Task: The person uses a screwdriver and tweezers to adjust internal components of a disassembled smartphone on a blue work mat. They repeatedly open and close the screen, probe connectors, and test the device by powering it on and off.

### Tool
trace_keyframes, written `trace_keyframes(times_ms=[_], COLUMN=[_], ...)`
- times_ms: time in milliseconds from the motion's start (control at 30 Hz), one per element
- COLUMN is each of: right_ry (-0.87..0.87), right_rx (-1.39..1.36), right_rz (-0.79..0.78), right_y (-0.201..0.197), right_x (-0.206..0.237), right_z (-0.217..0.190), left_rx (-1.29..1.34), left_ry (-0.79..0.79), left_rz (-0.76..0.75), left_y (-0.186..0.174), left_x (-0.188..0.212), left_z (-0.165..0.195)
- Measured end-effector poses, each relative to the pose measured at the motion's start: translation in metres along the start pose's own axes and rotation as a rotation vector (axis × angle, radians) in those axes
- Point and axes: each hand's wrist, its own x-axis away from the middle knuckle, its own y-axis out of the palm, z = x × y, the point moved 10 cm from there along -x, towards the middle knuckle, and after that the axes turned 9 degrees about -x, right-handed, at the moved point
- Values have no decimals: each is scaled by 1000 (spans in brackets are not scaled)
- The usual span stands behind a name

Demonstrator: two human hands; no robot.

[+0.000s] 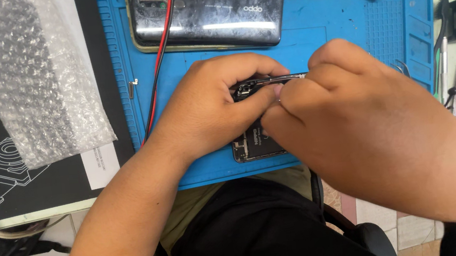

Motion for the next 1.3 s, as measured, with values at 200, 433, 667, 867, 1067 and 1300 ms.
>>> trace_keyframes(times_ms=[200, 433, 667, 867, 1067, 1300], right_ry=[38, -1, 12, -2, -8, 3], right_rx=[394, 264, 372, 305, 287, 330], right_rz=[-142, 25, -72, 7, 74, 16], right_y=[17, -2, 9, 1, -7, 3], right_x=[-9, -13, -14, -15, -15, -10], right_z=[4, -6, -3, -7, -9, -6], left_rx=[28, 2, -20, 31, -6, -2], left_ry=[-165, -24, -68, -198, -21, -7], left_rz=[-77, -13, -25, -78, -9, -7], left_y=[6, 1, 2, 7, -1, 1], left_x=[2, 1, 1, 3, 0, 1], left_z=[-13, -2, -6, -14, 5, 4])
